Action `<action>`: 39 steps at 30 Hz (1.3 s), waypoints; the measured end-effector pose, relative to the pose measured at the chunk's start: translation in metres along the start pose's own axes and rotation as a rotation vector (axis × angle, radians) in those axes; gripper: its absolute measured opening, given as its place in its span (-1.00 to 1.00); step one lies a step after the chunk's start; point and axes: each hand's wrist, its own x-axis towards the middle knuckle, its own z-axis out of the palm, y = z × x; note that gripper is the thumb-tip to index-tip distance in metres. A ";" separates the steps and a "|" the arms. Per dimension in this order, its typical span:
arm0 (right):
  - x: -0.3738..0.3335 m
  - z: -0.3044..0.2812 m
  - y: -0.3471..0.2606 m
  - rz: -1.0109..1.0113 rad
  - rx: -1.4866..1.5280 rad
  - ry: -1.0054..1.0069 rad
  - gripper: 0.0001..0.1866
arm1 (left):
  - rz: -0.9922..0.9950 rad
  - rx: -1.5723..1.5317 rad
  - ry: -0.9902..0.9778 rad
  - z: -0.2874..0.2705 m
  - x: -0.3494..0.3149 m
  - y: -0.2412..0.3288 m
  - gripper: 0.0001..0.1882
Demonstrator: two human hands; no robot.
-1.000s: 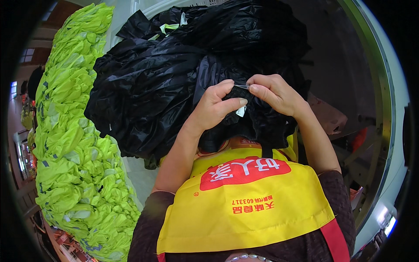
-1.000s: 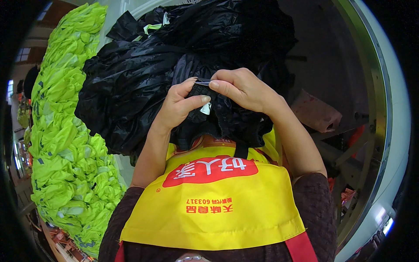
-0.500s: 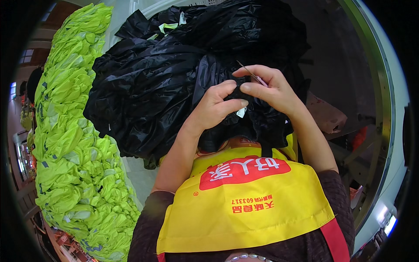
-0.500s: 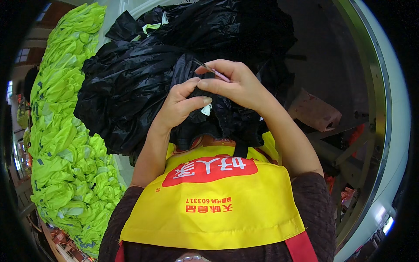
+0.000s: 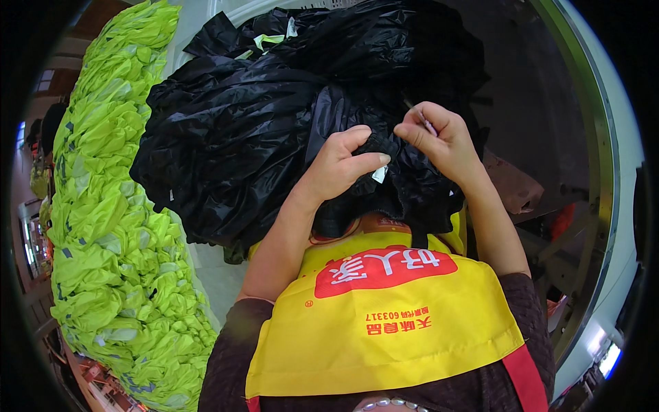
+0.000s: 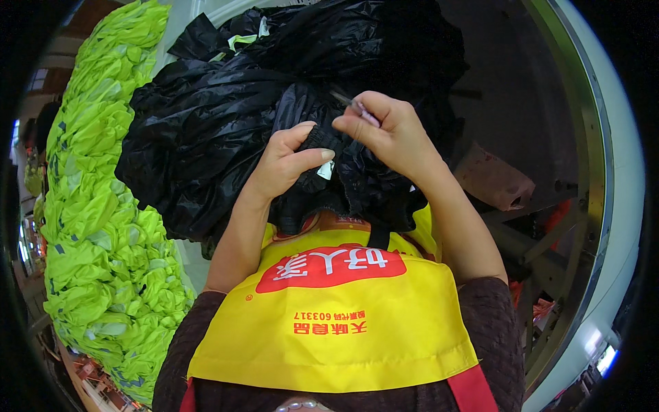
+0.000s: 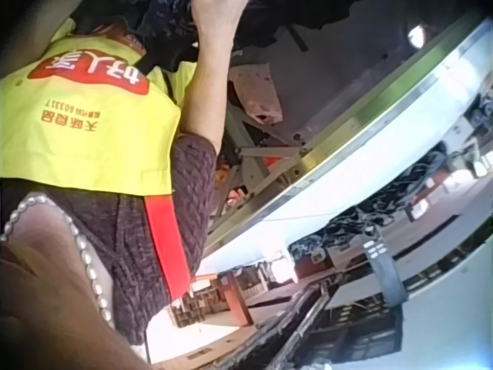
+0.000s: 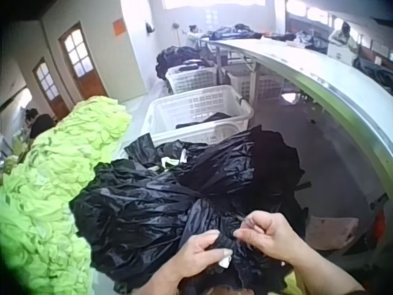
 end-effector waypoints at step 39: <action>-0.002 -0.001 0.000 0.106 0.261 0.034 -0.75 | 0.008 -0.110 0.000 0.008 -0.003 -0.003 -0.91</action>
